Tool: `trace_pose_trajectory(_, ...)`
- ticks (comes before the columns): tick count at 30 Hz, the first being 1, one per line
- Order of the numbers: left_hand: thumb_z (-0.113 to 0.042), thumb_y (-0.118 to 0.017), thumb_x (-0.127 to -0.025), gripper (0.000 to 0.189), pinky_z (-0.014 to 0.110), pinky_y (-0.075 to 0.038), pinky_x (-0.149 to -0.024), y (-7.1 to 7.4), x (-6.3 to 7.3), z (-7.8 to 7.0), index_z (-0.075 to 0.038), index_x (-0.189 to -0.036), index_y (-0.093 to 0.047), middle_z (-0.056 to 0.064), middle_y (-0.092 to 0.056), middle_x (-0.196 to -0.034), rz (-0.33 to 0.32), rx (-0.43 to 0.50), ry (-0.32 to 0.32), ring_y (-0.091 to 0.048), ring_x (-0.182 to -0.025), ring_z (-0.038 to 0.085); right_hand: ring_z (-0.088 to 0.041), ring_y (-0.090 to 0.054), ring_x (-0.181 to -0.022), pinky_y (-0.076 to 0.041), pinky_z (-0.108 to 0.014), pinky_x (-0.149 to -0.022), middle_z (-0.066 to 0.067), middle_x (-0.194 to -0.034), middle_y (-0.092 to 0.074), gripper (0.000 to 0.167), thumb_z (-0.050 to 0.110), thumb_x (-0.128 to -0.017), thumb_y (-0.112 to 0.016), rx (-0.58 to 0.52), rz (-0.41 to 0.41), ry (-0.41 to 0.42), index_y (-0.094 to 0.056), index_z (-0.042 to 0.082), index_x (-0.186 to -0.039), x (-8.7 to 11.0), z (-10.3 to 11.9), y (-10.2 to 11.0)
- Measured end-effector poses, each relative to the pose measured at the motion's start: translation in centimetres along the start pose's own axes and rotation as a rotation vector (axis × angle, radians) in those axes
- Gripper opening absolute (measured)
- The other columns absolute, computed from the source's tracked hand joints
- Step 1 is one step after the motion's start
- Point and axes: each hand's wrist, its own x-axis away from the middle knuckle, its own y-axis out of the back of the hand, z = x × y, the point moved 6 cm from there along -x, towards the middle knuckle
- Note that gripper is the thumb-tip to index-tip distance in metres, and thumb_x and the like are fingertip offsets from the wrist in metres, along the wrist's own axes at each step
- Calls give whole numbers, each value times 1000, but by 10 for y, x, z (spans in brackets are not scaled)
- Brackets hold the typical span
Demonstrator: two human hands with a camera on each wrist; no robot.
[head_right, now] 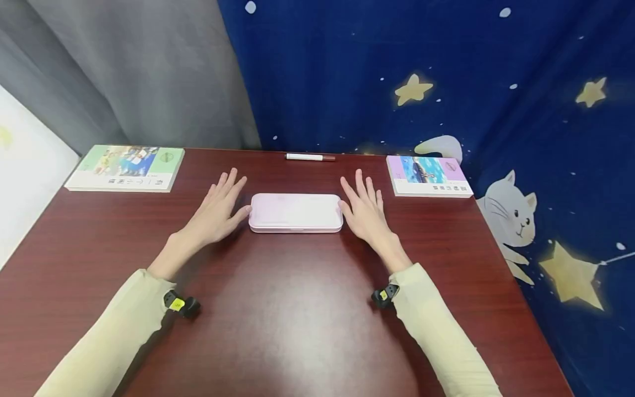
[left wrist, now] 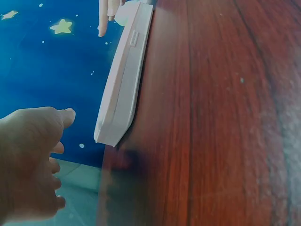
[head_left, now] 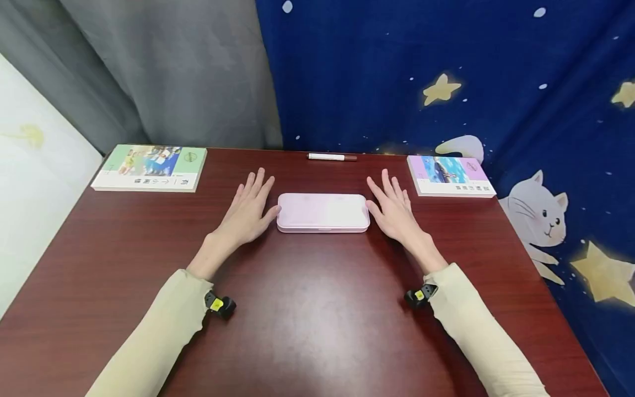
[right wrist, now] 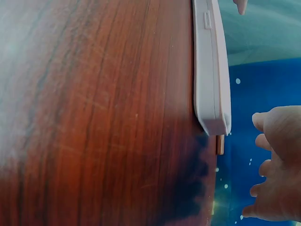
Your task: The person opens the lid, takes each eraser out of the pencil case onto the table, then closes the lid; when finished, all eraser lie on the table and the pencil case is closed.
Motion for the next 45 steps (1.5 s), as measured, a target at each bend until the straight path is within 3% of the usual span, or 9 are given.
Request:
trace_pose_trajectory(8,-37,-50,-99,74,56,-12,-114,-9,0,-15,-7,-155,-12,16,-3,-160,17,-35,-62,-1,-145,33,-35,5,-145,-7,-66,-110,-11,-160,6,58,34,-103,-44,-11,8,-4,-23,17,-155,7,-4,2)
trace_pose_trajectory(15,-43,-49,-99,74,53,-10,-115,-8,2,-18,-11,-155,-13,12,-2,-160,45,-94,-62,1,-145,30,-34,3,-145,-8,-63,-111,-11,-161,3,58,34,-102,-46,-3,-1,75,-27,16,-154,0,24,-5)
trace_pose_trajectory(25,-46,-49,-98,75,53,-12,-115,-27,-3,-31,-11,-155,-15,14,-8,-160,74,-128,-112,-8,-145,34,-37,-2,-144,-13,-61,-112,-16,-160,-5,58,33,-101,-50,96,41,182,-30,16,-153,5,54,-27)
trace_pose_trajectory(31,-47,-51,-97,77,51,-11,-116,-37,-8,-41,-12,-155,-16,13,-9,-160,79,-158,-133,-8,-145,34,-39,-4,-144,-10,-58,-113,-15,-160,-6,60,38,-100,-49,158,75,244,-29,18,-153,7,70,-38)
trace_pose_trajectory(45,-48,-63,-90,86,50,-13,-116,-47,-11,-54,-6,-153,-23,17,-14,-158,97,-230,-174,-14,-144,36,-38,-10,-144,-14,-57,-114,-16,-159,-9,74,39,-95,-60,259,95,299,-25,11,-154,5,81,-51)
